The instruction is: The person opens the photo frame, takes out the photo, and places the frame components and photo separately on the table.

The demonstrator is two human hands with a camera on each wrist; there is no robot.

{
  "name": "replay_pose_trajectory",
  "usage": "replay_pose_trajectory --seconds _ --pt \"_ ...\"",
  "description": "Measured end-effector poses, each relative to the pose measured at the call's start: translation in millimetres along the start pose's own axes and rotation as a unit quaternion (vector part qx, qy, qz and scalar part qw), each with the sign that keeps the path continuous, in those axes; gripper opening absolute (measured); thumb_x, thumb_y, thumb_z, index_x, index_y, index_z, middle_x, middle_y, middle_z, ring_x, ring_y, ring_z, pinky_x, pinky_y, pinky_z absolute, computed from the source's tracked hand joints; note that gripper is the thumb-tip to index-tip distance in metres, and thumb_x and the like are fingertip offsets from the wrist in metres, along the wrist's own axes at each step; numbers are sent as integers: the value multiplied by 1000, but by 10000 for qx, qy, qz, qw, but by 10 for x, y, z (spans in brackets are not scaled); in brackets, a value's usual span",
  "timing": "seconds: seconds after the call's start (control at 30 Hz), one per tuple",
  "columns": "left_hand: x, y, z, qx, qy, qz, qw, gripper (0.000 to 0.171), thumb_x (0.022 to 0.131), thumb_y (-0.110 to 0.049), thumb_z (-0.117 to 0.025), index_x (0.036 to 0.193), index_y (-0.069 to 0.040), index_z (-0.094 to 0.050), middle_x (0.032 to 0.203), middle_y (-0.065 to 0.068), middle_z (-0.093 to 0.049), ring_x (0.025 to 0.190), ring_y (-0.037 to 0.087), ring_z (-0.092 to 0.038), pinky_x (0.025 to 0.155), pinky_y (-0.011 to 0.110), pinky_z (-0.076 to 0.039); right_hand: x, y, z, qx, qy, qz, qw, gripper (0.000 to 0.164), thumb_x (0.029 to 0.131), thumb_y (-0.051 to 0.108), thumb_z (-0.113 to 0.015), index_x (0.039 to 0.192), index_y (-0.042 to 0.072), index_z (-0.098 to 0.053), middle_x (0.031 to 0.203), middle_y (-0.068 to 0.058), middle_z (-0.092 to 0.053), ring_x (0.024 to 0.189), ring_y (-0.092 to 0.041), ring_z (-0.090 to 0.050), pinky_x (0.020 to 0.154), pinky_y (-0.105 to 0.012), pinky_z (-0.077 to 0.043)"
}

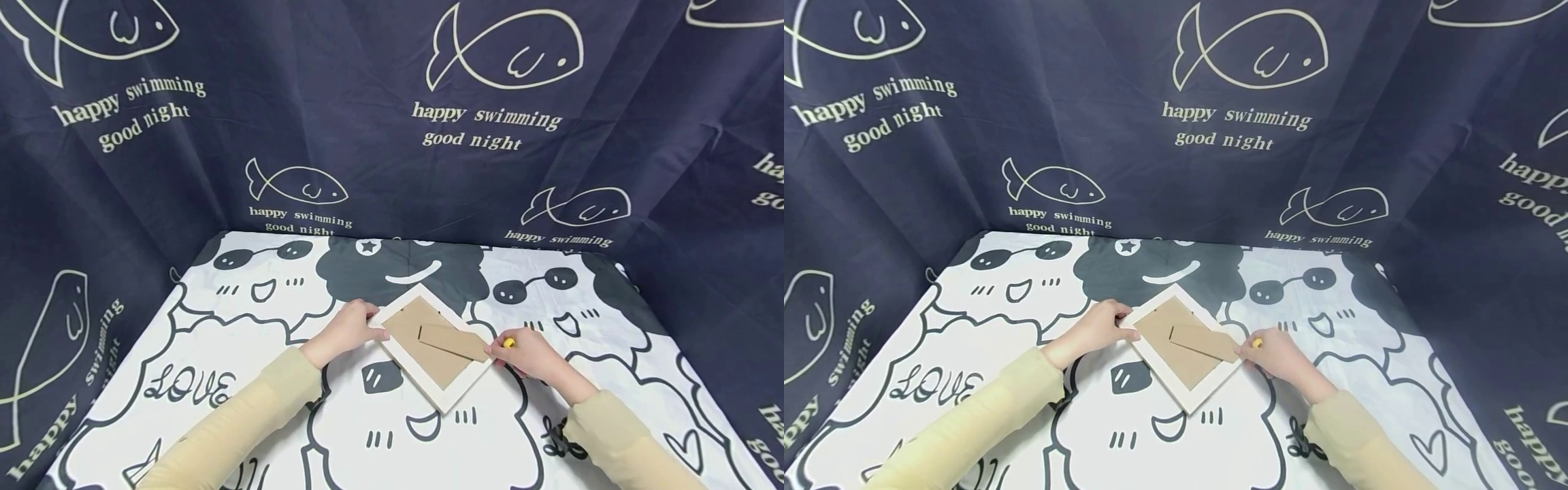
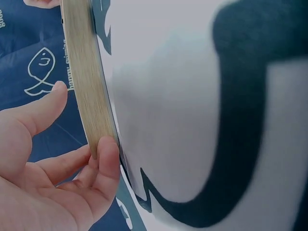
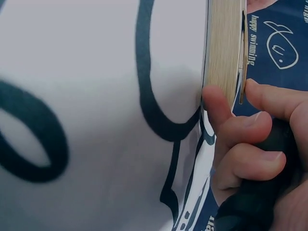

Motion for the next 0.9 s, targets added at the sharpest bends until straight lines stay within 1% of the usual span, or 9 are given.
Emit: replay_pose_trajectory --seconds 0.07,0.23,0.4,0.57,0.7,0.77,0.83,0.87,0.9 --pt "10 2 -10 19 0 -26 10000 47 67 -34 -75 101 -2 -65 84 4 -61 76 15 -49 68 28 -42 -11 -10 -11 33 2 -12 10000 24 81 35 -61 75 12 -60 57 2 -61 34 -9 -38 36 -25 -35" --pt "30 21 -40 62 -22 -12 10000 52 65 -36 -77 103 -3 -64 86 4 -61 77 15 -49 68 27 -42 -28 -18 -30 52 -27 -9 10000 24 81 35 -62 73 13 -59 57 3 -61 34 -8 -39 35 -24 -34" --pt "24 28 -53 28 -79 32 10000 58 64 -34 -78 107 1 -61 91 9 -60 80 17 -51 69 28 -44 -36 -22 -46 44 -7 -8 10000 25 81 37 -62 74 13 -58 56 3 -61 33 -8 -37 35 -24 -34" --pt "-26 35 -49 82 -133 299 9994 65 68 -36 -75 113 7 -55 103 18 -57 89 24 -54 76 33 -46 -38 26 -8 -122 -10 -17 9999 24 81 36 -61 74 13 -59 56 4 -61 31 -6 -34 34 -23 -32" --pt "-90 37 -66 65 -89 609 9981 74 68 -41 -73 118 9 -50 113 22 -51 98 28 -52 82 37 -45 -58 183 141 -61 -79 142 9998 27 83 37 -59 79 10 -61 54 1 -60 31 -6 -36 34 -23 -31" --pt "-112 30 -80 103 -54 693 9975 80 68 -44 -72 122 9 -46 119 24 -48 105 32 -49 87 40 -43 -81 302 279 142 -205 279 9993 31 84 39 -57 80 9 -61 51 0 -57 32 -7 -36 33 -24 -31" --pt "-127 29 -92 160 -20 754 9970 85 68 -46 -71 126 9 -42 124 26 -44 112 36 -45 91 42 -41 -114 442 447 550 -369 451 9968 35 84 43 -55 76 9 -59 47 1 -51 33 -7 -36 33 -24 -31" --pt "-131 28 -95 191 -9 749 9970 86 68 -46 -71 127 9 -41 126 27 -42 114 37 -43 92 43 -40 -138 523 541 889 -459 570 9933 37 85 44 -54 72 9 -57 45 2 -48 33 -7 -36 32 -24 -31" --pt "-133 27 -95 213 -4 733 9971 87 68 -47 -71 127 9 -40 128 27 -41 116 38 -42 93 44 -39 -166 610 639 1347 -536 758 9865 39 87 43 -52 68 9 -54 44 2 -46 33 -7 -35 32 -25 -30"
Point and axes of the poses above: each hand's wrist, its own x-axis towards the middle knuckle, its own z-axis out of the back of the hand, y = z × x, the point moved 7 cm from there along x, towards the middle knuckle
